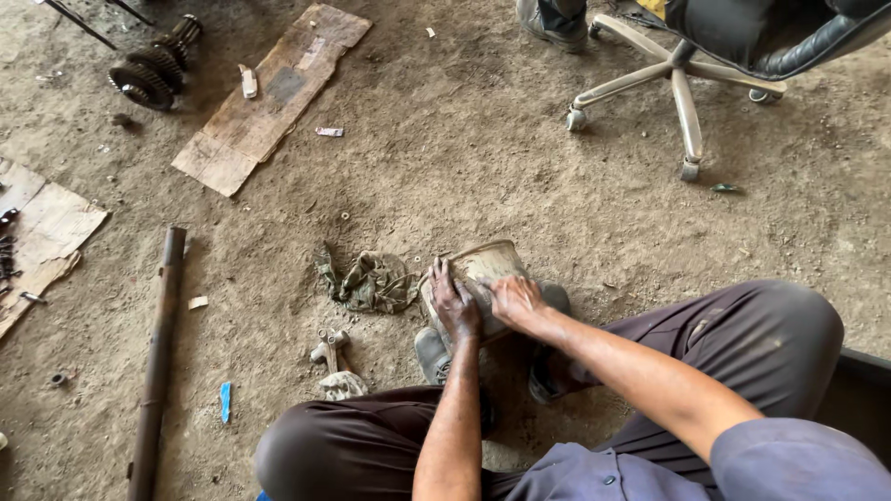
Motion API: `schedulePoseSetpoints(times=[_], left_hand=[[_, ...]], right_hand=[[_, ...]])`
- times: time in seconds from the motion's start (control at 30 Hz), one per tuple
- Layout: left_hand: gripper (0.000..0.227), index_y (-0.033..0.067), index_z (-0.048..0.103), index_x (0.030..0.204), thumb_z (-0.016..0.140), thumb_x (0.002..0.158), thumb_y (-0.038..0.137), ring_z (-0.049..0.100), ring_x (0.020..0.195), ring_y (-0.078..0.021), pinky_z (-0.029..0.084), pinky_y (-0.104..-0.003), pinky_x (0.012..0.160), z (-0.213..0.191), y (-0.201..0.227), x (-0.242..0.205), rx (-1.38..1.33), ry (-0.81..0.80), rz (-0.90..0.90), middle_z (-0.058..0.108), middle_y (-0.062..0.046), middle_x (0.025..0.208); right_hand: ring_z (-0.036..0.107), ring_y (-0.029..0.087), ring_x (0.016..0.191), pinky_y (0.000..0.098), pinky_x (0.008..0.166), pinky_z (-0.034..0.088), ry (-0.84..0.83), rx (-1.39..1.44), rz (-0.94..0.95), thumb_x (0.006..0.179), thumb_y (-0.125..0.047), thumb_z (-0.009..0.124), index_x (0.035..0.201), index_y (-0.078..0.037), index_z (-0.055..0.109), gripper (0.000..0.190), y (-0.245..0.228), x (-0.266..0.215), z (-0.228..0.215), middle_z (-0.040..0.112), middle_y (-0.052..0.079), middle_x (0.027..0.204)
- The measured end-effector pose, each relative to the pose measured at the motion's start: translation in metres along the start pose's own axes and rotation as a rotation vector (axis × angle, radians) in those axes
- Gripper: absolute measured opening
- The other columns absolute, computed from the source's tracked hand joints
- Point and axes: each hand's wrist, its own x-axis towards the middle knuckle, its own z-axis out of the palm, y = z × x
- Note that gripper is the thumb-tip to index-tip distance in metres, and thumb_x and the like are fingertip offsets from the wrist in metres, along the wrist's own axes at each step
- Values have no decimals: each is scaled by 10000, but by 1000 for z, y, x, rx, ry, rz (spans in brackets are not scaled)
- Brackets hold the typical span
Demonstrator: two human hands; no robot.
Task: The person sits on the ground and uses a small metal tool to scrape the exterior surface of a cylindrical metal container. They rotate the container periodically to access different areas while continuing to scrape.
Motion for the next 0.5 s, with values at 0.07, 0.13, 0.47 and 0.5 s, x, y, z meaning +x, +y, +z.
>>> schedulePoseSetpoints(times=[0.07, 0.13, 0.47, 0.5], left_hand=[[434, 63, 558, 1446, 426, 1059, 209, 315, 1540, -385, 289, -501, 1253, -4, 3, -1, -28, 1, -12, 461, -163, 1591], [427, 65, 562, 1445, 399, 1075, 205, 309, 1540, -386, 284, -504, 1249, -6, 3, -5, -44, -6, -27, 457, -163, 1594], [418, 97, 556, 1452, 379, 1087, 194, 327, 1541, -355, 313, -517, 1247, 6, -4, -1, -81, 17, -31, 452, -150, 1610], [416, 99, 555, 1454, 374, 1090, 190, 327, 1543, -354, 319, -517, 1246, 7, -5, -1, -94, 23, -19, 449, -150, 1614]], right_hand=[[651, 338, 586, 506, 513, 543, -43, -6, 27, 945, -90, 457, 1365, -104, 638, 458, -2, 5, 5, 694, 195, 754], [653, 337, 601, 503, 512, 544, -48, 5, 22, 960, -114, 472, 1356, -76, 628, 428, -6, -5, 5, 693, 197, 771], [663, 357, 620, 493, 602, 573, -201, 127, 84, 903, -124, 422, 1392, -79, 613, 527, -31, -21, -45, 702, 219, 786], [659, 365, 624, 500, 602, 570, -194, 134, 88, 900, -112, 399, 1390, -85, 622, 539, -32, -15, -46, 699, 224, 793]])
